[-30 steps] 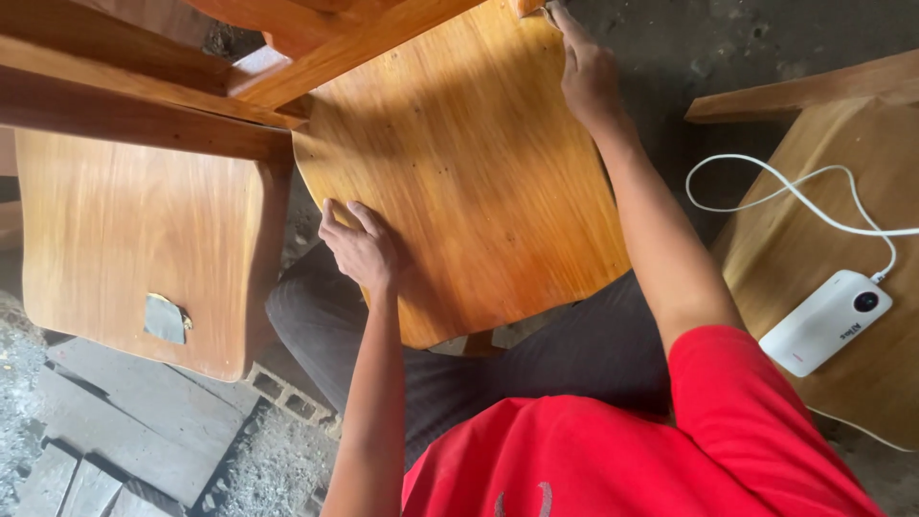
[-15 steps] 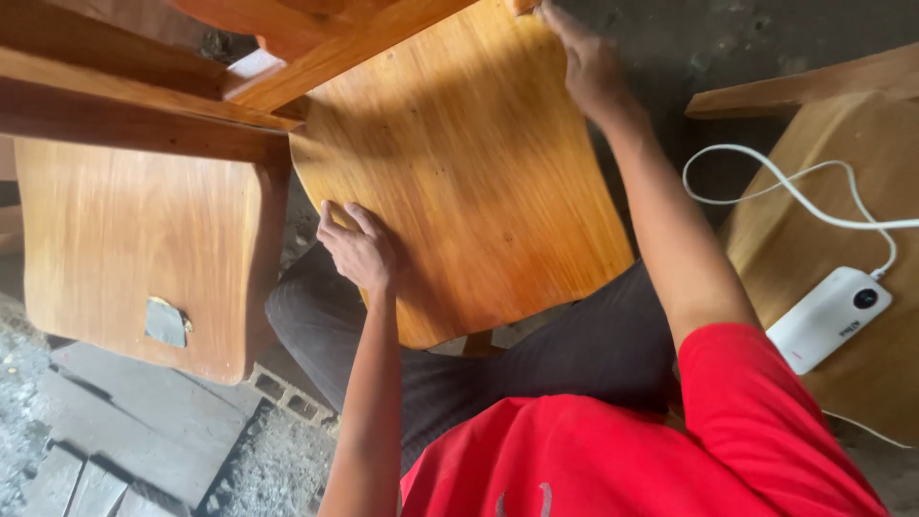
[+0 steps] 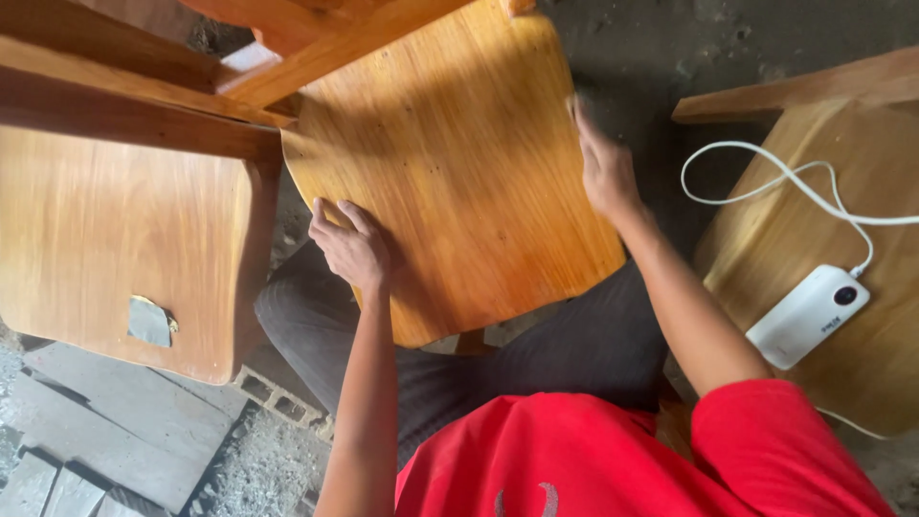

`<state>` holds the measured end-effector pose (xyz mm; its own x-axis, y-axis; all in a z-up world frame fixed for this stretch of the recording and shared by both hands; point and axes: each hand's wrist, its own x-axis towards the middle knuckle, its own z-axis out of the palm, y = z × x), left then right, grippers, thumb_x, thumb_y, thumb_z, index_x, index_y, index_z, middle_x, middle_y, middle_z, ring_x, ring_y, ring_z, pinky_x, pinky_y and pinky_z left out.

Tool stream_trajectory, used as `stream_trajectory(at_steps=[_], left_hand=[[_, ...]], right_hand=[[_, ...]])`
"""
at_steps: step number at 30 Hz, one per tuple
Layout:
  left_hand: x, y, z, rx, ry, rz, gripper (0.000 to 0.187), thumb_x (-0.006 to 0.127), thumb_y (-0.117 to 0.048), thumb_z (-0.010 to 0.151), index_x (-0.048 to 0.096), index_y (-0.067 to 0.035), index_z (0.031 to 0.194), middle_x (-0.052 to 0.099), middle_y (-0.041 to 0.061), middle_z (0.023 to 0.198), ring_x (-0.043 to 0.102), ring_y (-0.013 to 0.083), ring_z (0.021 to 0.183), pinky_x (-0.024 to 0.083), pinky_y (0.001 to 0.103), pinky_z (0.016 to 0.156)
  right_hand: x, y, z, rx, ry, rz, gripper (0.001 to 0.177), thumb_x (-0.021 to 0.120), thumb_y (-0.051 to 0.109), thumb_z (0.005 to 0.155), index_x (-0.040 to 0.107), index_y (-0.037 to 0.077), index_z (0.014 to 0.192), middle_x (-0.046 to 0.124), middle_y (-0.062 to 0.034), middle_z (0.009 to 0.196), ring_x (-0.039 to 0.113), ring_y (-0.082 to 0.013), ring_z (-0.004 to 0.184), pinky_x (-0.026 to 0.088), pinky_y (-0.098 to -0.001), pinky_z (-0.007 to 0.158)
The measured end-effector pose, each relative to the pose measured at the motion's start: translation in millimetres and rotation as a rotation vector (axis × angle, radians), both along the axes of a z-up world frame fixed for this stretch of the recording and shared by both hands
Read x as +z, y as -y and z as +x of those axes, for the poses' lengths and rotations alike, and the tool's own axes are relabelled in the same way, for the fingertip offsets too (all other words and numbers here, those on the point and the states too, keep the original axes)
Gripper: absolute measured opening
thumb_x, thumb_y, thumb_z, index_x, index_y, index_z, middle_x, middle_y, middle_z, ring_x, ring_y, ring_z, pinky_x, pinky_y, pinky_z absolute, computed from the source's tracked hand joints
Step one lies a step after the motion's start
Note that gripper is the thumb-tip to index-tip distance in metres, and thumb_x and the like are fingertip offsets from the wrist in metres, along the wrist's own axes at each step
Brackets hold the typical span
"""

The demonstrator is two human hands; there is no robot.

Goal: The person sands the seat of a wooden chair using a sanding block held in the right hand. The person moves the block across the surface in various directions to smooth the wood. The chair is later tilted to access different areas of the seat.

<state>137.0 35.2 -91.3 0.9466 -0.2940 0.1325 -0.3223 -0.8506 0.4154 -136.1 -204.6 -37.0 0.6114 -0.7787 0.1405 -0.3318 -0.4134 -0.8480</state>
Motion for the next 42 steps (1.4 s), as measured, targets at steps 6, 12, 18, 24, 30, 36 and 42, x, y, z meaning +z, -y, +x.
stream_trajectory(at_steps=[6, 12, 18, 24, 30, 36, 42], left_hand=[[0.1, -5.3, 1.1, -0.01, -0.015, 0.007, 0.038, 0.049, -0.04, 0.111, 0.047, -0.018, 0.141, 0.051, 0.008, 0.124, 0.064, 0.0344, 0.114, 0.059, 0.052, 0.084], [-6.0, -5.1, 2.4, 0.01, 0.002, 0.017, 0.038, 0.049, -0.044, 0.11, 0.047, -0.021, 0.141, 0.053, 0.007, 0.123, 0.065, 0.0343, 0.112, 0.06, 0.053, 0.083], [-3.1, -4.5, 2.7, 0.007, -0.043, -0.012, 0.037, 0.048, -0.044, 0.111, 0.047, -0.021, 0.139, 0.049, 0.008, 0.126, 0.065, 0.0363, 0.113, 0.06, 0.053, 0.084], [0.8, -3.6, 2.9, 0.024, -0.081, -0.007, 0.036, 0.045, -0.046, 0.112, 0.043, -0.023, 0.14, 0.048, 0.01, 0.129, 0.065, 0.0376, 0.115, 0.059, 0.054, 0.086], [8.7, -1.0, -0.5, 0.006, -0.066, 0.001, 0.036, 0.046, -0.042, 0.112, 0.044, -0.018, 0.14, 0.048, 0.012, 0.127, 0.064, 0.0397, 0.111, 0.058, 0.056, 0.083], [9.5, -3.8, -2.5, -0.006, -0.049, -0.01, 0.037, 0.047, -0.042, 0.112, 0.045, -0.017, 0.14, 0.051, 0.011, 0.125, 0.065, 0.0386, 0.112, 0.058, 0.055, 0.083], [-0.8, -3.7, 2.5, 0.013, -0.001, 0.006, 0.037, 0.048, -0.043, 0.111, 0.047, -0.02, 0.139, 0.051, 0.008, 0.126, 0.066, 0.0352, 0.108, 0.059, 0.053, 0.081]], right_hand=[[11.7, -34.8, -27.3, -0.009, -0.05, 0.104, 0.044, 0.039, 0.002, 0.111, 0.05, 0.005, 0.154, 0.047, -0.0158, 0.156, 0.043, -0.0297, 0.143, 0.037, -0.042, 0.121], [3.1, -64.5, -70.0, 0.042, -0.194, 0.023, 0.045, 0.045, 0.002, 0.11, 0.052, 0.005, 0.154, 0.047, -0.0199, 0.154, 0.048, -0.0298, 0.141, 0.039, -0.0399, 0.118], [-53.5, 42.7, 14.2, 0.091, -0.043, -0.177, 0.054, 0.043, -0.014, 0.106, 0.046, 0.003, 0.158, 0.046, -0.0229, 0.155, 0.045, -0.0332, 0.142, 0.037, -0.0419, 0.121], [9.9, -82.7, -76.2, 0.039, -0.127, -0.032, 0.051, 0.043, -0.009, 0.106, 0.049, 0.002, 0.155, 0.04, -0.0195, 0.16, 0.043, -0.0298, 0.144, 0.036, -0.0417, 0.121], [1.3, -122.8, -132.6, -0.003, -0.215, 0.037, 0.047, 0.047, -0.003, 0.106, 0.051, 0.001, 0.152, 0.045, -0.0164, 0.157, 0.048, -0.0265, 0.14, 0.04, -0.0388, 0.119], [1.5, -40.9, -39.7, 0.011, -0.093, 0.084, 0.049, 0.044, -0.007, 0.107, 0.05, 0.004, 0.154, 0.051, -0.0184, 0.151, 0.05, -0.0297, 0.138, 0.04, -0.0412, 0.119], [7.6, -137.8, -132.2, -0.017, -0.26, -0.073, 0.048, 0.043, -0.005, 0.107, 0.05, 0.001, 0.154, 0.042, -0.0199, 0.159, 0.044, -0.0295, 0.144, 0.038, -0.0393, 0.12]])
